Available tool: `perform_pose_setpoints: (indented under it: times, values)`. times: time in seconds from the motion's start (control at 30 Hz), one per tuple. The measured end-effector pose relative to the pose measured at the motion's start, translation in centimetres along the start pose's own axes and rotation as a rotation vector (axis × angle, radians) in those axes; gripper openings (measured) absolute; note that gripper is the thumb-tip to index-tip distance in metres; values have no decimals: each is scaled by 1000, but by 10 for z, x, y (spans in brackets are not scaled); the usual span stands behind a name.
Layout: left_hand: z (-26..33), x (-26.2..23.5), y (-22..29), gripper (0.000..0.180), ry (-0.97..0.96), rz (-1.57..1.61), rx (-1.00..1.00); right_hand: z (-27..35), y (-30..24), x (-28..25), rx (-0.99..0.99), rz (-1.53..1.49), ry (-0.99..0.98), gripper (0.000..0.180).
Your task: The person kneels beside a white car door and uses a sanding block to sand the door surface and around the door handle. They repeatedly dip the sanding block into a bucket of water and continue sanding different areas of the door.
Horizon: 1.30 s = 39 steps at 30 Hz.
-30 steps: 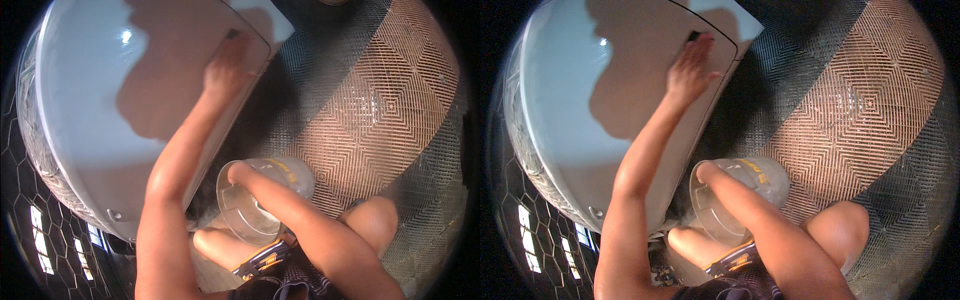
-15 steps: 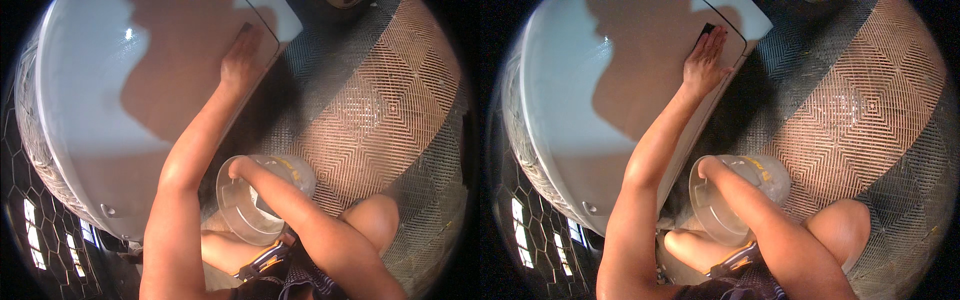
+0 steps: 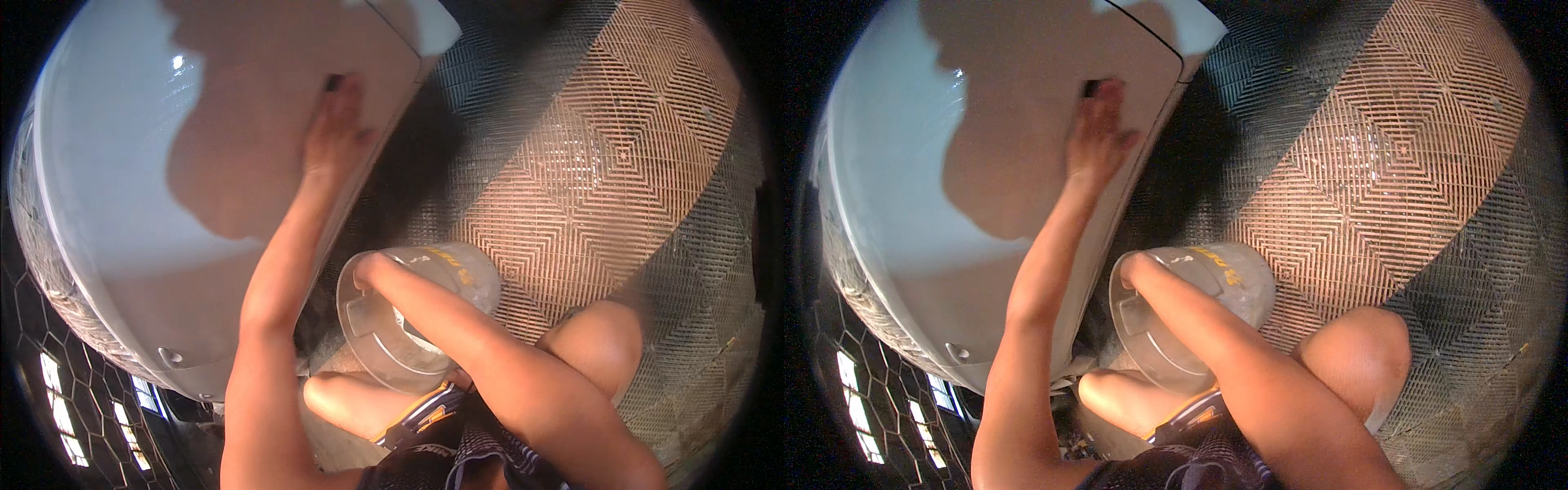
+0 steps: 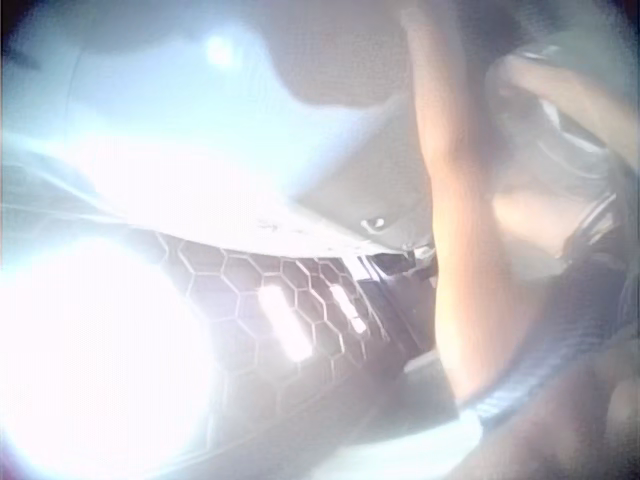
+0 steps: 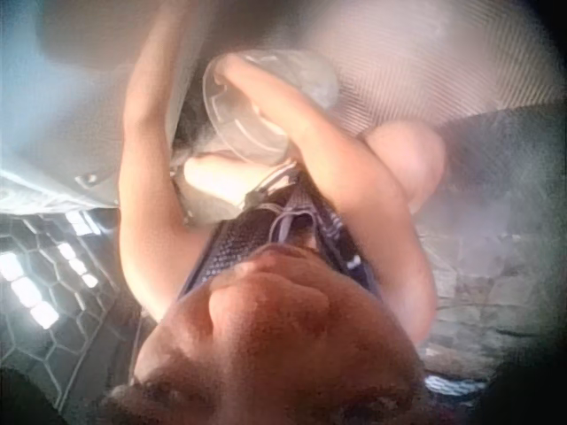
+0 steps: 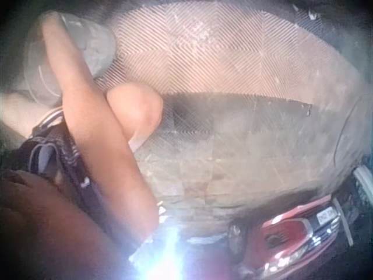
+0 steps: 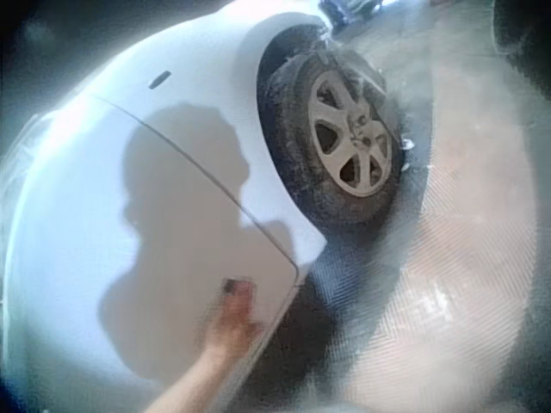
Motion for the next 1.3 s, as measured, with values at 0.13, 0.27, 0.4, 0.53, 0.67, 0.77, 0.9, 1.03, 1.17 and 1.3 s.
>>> perform_pose_setpoints:
  times: [0.13, 0.27, 0.4, 0.53, 0.67, 0.77, 0.9, 1.03, 1.17, 1.3]
  values:
    - [-11, -11, 35, 91, -172, 104, 137, 3, 20, 2, 57, -30, 15, 38]
    - [69, -1, -14, 76, -158, 138, 164, 6, 22, 3, 78, -15, 10, 38]
    - [139, -20, -44, 58, 2, 179, 81, 0, 24, 12, 94, 14, -6, 38]
    - [160, -35, -44, 51, 171, 366, 15, -4, 25, 21, 120, 48, -35, 38]
    - [176, -39, -30, 50, 284, 536, -102, -4, 24, 33, 165, 40, -35, 38]
    - [204, -27, -29, 58, 204, 674, -230, 2, 27, 34, 157, -26, 37, 38]
    - [199, -42, -18, 56, 216, 727, -517, -4, 57, 59, 124, -110, 250, 38]
    - [237, -67, 12, 45, 56, 827, -824, 21, 45, 41, 126, -317, 440, 29]
    - [305, -106, 77, 53, -126, 842, -1194, 78, 1, -33, 193, -446, 980, 27]
    - [372, -109, 163, 76, -275, 1112, -1598, 98, 5, -108, 304, -161, 1433, 58]
Point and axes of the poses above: each hand's wrist, its own z-axis away from the middle knuckle, its own x-axis out of the palm, y = z × x, the point moved 1 cm from there along -z, towards the middle knuckle, and after that the axes turned 9 degrees about z, right-handed, at the moved point
